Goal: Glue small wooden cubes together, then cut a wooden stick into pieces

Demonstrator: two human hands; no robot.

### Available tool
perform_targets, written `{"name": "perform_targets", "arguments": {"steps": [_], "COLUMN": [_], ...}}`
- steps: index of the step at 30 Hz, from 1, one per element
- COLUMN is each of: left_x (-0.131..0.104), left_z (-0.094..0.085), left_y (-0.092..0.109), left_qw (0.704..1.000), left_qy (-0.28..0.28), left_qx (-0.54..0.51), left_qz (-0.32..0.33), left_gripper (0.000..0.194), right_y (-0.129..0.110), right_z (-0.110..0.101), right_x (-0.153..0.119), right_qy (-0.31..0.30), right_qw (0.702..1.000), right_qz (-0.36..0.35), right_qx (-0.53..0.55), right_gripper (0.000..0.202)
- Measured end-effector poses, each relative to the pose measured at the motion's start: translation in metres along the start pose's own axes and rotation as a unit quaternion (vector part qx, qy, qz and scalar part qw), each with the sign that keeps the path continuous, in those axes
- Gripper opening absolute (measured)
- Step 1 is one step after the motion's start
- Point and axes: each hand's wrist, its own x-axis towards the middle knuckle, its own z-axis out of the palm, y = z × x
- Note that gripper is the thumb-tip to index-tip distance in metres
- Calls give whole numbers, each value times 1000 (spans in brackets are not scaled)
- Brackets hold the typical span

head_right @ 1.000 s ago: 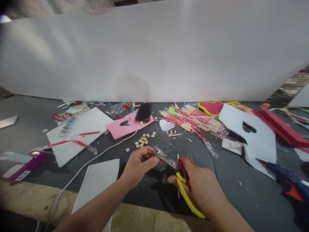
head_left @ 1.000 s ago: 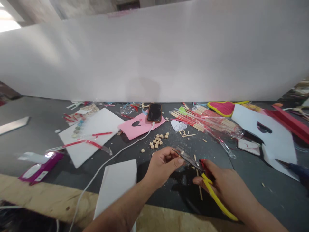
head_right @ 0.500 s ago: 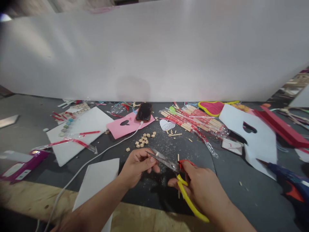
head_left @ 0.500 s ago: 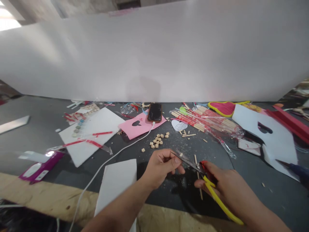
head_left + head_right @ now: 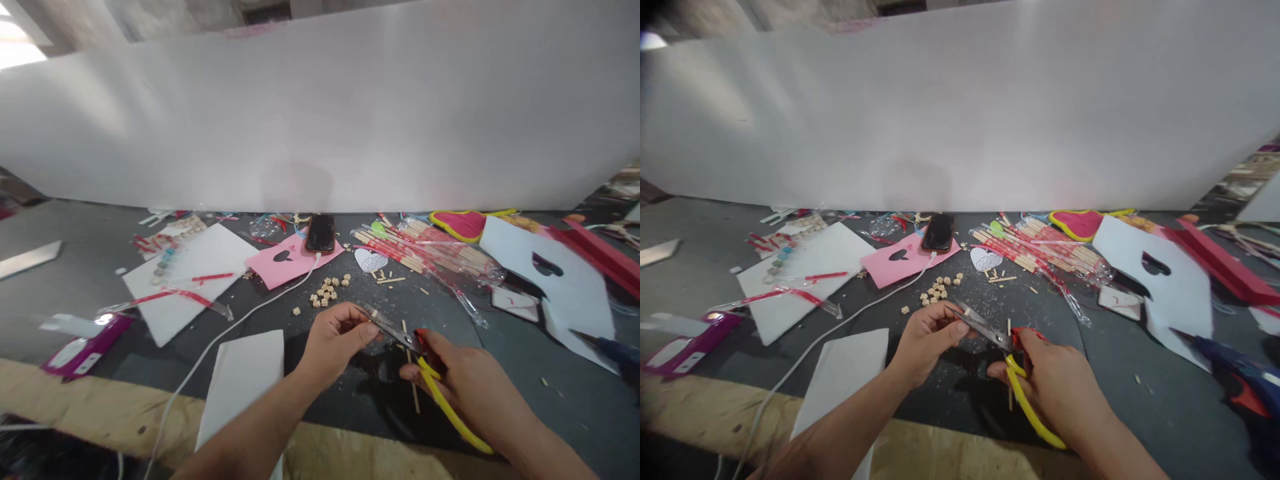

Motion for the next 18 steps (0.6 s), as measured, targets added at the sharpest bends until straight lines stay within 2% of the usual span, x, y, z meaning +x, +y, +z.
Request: {"name": "perform_targets", "arguments": {"steps": [3,6,13,18], "left_x": [-1,-1,1,2], "left_z": [-3,-6,-6,-3], "left_y": [1,3,0,-2], "left_qw": [998,997,997,995], "left_qy": [-3,-18,-51,-36], "left_qx": [51,60,-52,-92], "left_qz": [26,35,-2,-17], "left_gripper": [19,20,25,24], "right_y": [0,0,1,2], "right_z": [0,-3,-5,-6], "right_x": [-1,-2,0,1], "right_qy": [-12,-29,-78,-53], "right_qw": [1000,999,994,997], "right_qz": [-5,-6,-1,19], "right_qx": [16,34,79,52], "right_gripper": [47,48,42,46]}}
